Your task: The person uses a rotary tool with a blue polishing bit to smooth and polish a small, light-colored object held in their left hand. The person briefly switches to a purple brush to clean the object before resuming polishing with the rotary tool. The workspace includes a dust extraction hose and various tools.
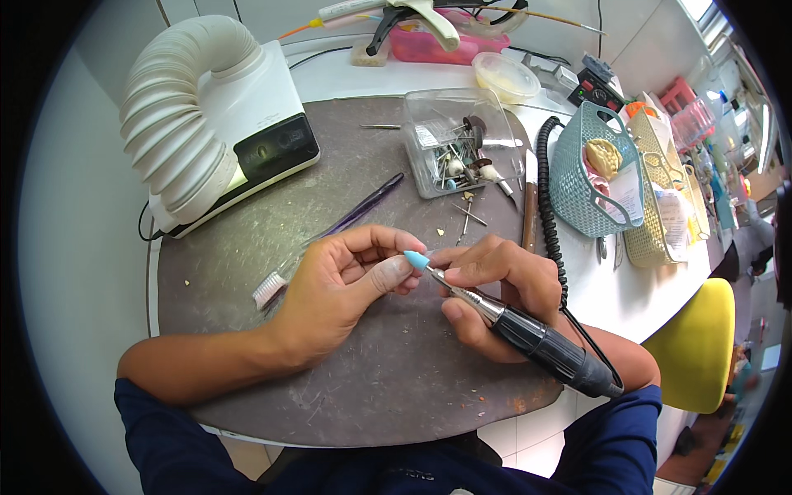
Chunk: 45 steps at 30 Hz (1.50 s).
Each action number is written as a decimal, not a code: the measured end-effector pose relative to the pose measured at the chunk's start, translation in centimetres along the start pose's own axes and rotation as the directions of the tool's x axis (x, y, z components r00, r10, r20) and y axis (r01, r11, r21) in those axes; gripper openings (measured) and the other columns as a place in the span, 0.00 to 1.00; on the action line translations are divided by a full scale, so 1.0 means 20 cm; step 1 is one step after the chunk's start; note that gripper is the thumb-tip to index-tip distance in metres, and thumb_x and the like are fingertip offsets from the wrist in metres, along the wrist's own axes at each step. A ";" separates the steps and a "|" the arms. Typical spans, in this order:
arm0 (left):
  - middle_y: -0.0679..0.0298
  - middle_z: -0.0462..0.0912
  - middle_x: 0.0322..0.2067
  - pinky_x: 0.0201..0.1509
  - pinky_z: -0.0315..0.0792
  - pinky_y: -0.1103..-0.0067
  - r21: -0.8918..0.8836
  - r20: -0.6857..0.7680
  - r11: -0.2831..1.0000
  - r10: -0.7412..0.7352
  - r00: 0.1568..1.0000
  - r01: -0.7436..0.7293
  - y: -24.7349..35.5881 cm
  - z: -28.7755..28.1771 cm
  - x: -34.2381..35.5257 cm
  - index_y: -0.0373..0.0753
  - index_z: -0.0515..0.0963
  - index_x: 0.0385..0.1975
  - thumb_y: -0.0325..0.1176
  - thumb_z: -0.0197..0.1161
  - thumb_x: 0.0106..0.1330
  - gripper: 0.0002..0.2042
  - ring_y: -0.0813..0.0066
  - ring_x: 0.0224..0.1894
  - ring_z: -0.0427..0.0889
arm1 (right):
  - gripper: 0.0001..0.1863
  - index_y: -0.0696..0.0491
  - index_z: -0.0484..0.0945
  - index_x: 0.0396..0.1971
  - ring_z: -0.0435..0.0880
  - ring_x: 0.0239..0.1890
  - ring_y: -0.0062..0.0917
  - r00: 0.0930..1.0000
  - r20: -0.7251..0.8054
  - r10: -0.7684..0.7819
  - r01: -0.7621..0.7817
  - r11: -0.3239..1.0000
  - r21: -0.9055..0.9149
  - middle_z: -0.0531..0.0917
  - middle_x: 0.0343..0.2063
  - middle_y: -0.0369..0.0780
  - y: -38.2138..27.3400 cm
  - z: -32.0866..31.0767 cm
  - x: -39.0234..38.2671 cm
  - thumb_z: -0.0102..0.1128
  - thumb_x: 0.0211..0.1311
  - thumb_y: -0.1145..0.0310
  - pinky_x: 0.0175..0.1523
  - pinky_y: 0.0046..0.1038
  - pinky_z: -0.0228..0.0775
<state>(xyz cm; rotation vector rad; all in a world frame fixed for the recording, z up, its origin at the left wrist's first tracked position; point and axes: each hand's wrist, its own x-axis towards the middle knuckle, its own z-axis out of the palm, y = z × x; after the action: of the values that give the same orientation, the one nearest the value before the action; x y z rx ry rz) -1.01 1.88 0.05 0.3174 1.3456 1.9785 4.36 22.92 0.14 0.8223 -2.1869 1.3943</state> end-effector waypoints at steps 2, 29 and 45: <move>0.64 0.79 0.40 0.51 0.73 0.83 -0.003 0.006 1.000 -0.001 1.000 0.001 0.00 -0.01 0.00 0.33 0.75 0.48 0.27 0.61 0.69 0.10 0.81 0.43 0.78 | 0.12 0.62 0.78 0.34 0.89 0.39 0.37 0.999 -0.024 0.038 -0.038 0.999 -0.003 0.85 0.32 0.50 -0.01 0.01 -0.01 0.68 0.49 0.77 0.44 0.29 0.80; 0.65 0.80 0.40 0.50 0.74 0.83 -0.040 -0.004 0.999 -0.023 1.000 0.023 0.00 -0.01 0.01 0.33 0.76 0.48 0.28 0.63 0.68 0.11 0.82 0.42 0.80 | 0.12 0.61 0.78 0.35 0.89 0.38 0.34 0.994 -0.020 0.107 -0.107 0.994 -0.022 0.85 0.33 0.47 -0.02 0.00 0.00 0.68 0.49 0.77 0.43 0.28 0.80; 0.65 0.80 0.40 0.51 0.74 0.83 -0.038 0.000 0.999 -0.031 1.000 0.031 0.00 -0.01 0.01 0.33 0.76 0.47 0.28 0.63 0.68 0.11 0.82 0.42 0.79 | 0.13 0.61 0.78 0.36 0.89 0.38 0.34 1.000 -0.003 0.030 -0.030 0.999 -0.011 0.85 0.33 0.47 0.00 0.00 0.00 0.68 0.49 0.78 0.44 0.28 0.80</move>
<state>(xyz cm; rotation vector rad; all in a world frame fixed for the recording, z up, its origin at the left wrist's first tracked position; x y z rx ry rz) -1.27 1.95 0.00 0.2770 1.3045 1.9759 4.41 22.93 0.23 0.7856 -2.2114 1.3952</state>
